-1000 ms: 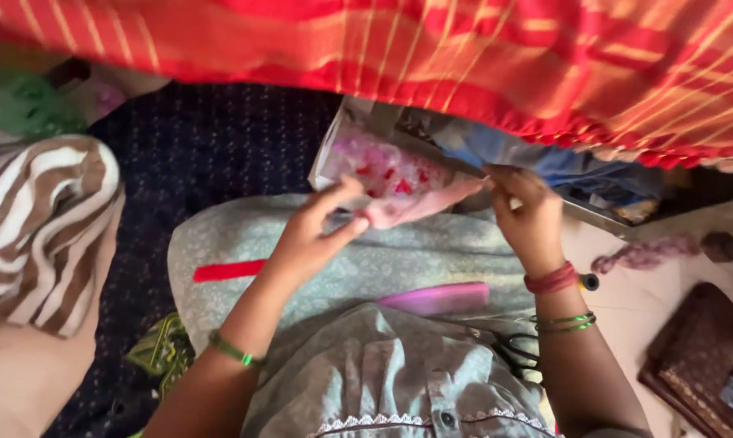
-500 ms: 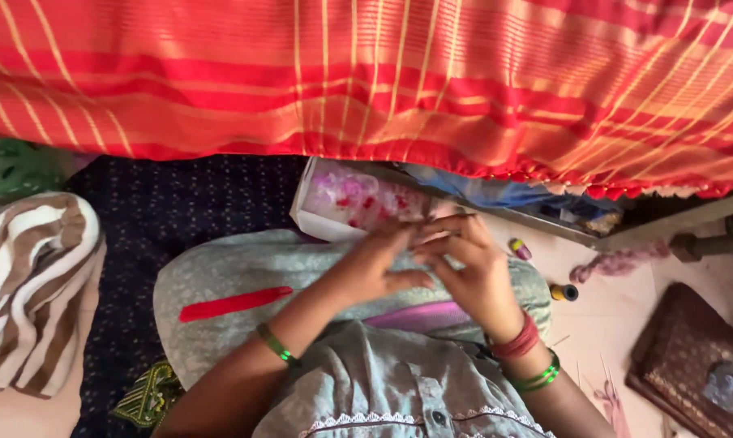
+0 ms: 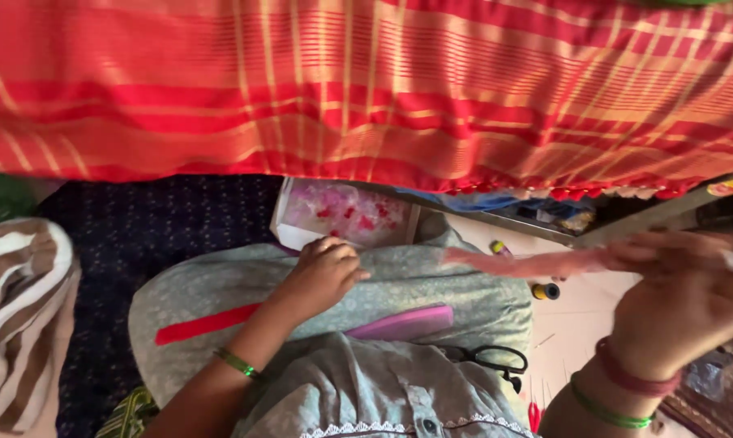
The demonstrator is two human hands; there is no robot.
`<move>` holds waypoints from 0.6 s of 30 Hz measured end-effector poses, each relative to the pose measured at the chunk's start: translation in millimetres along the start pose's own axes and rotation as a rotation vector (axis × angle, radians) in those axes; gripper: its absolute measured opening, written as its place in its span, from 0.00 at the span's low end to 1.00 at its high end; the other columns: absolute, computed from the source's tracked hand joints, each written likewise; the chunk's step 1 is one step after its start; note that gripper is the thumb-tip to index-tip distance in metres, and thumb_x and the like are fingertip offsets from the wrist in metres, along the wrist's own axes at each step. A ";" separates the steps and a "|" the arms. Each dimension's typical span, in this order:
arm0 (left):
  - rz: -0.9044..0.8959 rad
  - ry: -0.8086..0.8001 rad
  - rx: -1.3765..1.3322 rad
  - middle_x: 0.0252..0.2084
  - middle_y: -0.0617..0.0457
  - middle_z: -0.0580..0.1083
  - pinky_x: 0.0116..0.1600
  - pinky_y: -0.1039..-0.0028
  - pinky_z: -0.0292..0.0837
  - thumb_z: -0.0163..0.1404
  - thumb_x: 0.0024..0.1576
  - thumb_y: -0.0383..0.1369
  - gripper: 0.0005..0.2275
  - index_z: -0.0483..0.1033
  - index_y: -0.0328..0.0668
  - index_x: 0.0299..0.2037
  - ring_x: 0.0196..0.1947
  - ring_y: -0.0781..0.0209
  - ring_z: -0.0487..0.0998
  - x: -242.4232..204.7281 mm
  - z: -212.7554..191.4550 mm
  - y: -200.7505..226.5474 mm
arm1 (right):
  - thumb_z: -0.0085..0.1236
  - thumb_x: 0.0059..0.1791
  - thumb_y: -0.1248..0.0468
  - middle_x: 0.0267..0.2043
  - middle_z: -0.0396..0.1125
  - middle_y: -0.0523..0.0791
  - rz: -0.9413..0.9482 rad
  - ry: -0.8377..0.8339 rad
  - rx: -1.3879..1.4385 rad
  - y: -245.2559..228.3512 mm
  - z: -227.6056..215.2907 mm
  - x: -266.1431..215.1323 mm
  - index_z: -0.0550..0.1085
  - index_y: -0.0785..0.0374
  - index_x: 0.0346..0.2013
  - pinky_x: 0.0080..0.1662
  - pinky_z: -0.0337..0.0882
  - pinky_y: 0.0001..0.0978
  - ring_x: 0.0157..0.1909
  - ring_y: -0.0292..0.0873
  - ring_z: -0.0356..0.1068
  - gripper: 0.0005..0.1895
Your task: The person is attaching and finishing a decorative red and gold border with tassels to a piece of fabric.
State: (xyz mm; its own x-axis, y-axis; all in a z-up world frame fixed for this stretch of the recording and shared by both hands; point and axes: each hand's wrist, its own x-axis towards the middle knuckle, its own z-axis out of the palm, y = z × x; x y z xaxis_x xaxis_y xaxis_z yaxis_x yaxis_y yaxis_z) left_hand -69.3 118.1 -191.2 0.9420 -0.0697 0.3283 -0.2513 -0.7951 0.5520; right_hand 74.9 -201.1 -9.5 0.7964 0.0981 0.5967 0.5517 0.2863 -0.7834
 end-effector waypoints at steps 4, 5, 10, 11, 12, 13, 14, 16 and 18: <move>0.230 0.133 -0.288 0.62 0.43 0.73 0.65 0.53 0.62 0.54 0.60 0.43 0.17 0.80 0.40 0.51 0.65 0.40 0.66 36.6 -27.6 53.0 | 0.60 0.46 0.76 0.46 0.72 0.46 0.148 -0.298 -0.826 -13.5 51.1 -19.0 0.75 0.66 0.53 0.40 0.76 0.23 0.42 0.38 0.76 0.21; 0.233 0.130 -0.294 0.62 0.43 0.73 0.65 0.53 0.62 0.54 0.60 0.43 0.17 0.80 0.40 0.51 0.65 0.40 0.66 45.4 -29.8 69.4 | 0.60 0.46 0.76 0.46 0.72 0.46 0.150 -0.295 -0.832 -4.9 57.7 -30.0 0.75 0.66 0.53 0.40 0.76 0.23 0.42 0.38 0.76 0.21; 0.179 0.035 -0.592 0.49 0.45 0.75 0.64 0.59 0.66 0.53 0.61 0.38 0.11 0.78 0.41 0.47 0.55 0.43 0.73 60.2 2.0 97.0 | 0.57 0.56 0.72 0.50 0.70 0.52 0.158 -0.506 -0.253 12.4 81.6 -62.2 0.73 0.66 0.47 0.44 0.73 0.26 0.45 0.46 0.71 0.05; 0.182 0.030 -0.589 0.49 0.45 0.75 0.64 0.59 0.66 0.53 0.61 0.38 0.11 0.78 0.41 0.47 0.55 0.43 0.73 53.2 6.3 94.9 | 0.57 0.56 0.72 0.50 0.70 0.52 0.157 -0.500 -0.252 11.3 80.3 -58.0 0.73 0.66 0.47 0.44 0.73 0.26 0.45 0.46 0.71 0.05; 0.172 0.042 -0.520 0.43 0.46 0.75 0.69 0.57 0.64 0.52 0.62 0.36 0.09 0.79 0.42 0.45 0.51 0.44 0.75 47.4 10.0 91.6 | 0.50 0.58 0.68 0.43 0.71 0.51 0.277 -0.366 -0.059 10.9 79.5 -53.3 0.68 0.63 0.47 0.34 0.71 0.24 0.40 0.45 0.75 0.03; 0.163 0.054 -0.450 0.37 0.47 0.75 0.73 0.54 0.62 0.52 0.62 0.35 0.07 0.81 0.43 0.43 0.46 0.46 0.76 42.1 13.5 87.9 | 0.44 0.60 0.64 0.36 0.72 0.49 0.393 -0.229 0.134 10.7 78.6 -48.1 0.63 0.60 0.48 0.25 0.70 0.22 0.35 0.45 0.79 0.03; 0.170 0.046 -0.445 0.37 0.47 0.75 0.73 0.54 0.62 0.52 0.62 0.35 0.07 0.81 0.43 0.43 0.46 0.46 0.76 38.5 10.9 80.3 | 0.44 0.60 0.64 0.36 0.72 0.49 0.388 -0.220 0.139 8.4 69.0 -38.3 0.63 0.60 0.48 0.25 0.70 0.22 0.35 0.45 0.79 0.03; 0.199 0.145 -0.285 0.33 0.47 0.75 0.64 0.53 0.64 0.56 0.59 0.36 0.09 0.75 0.39 0.32 0.42 0.45 0.76 28.5 6.8 66.9 | 0.43 0.65 0.63 0.32 0.68 0.48 0.290 -0.022 0.075 2.6 48.1 -22.0 0.62 0.60 0.49 0.21 0.65 0.26 0.27 0.44 0.72 0.04; 0.169 0.154 -0.195 0.32 0.47 0.75 0.63 0.52 0.64 0.56 0.57 0.36 0.09 0.74 0.39 0.31 0.41 0.45 0.76 14.3 8.1 45.3 | 0.43 0.68 0.64 0.33 0.68 0.49 0.192 0.041 0.120 14.5 2.1 -15.7 0.61 0.62 0.49 0.24 0.64 0.28 0.25 0.42 0.69 0.06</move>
State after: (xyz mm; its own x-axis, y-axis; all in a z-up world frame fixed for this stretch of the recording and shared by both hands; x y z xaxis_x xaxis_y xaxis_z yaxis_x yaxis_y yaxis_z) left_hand -65.4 76.2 -167.7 0.8423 -0.0872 0.5320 -0.4535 -0.6481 0.6118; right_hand 69.9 -196.5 -29.9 0.8947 0.1238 0.4292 0.3575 0.3775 -0.8542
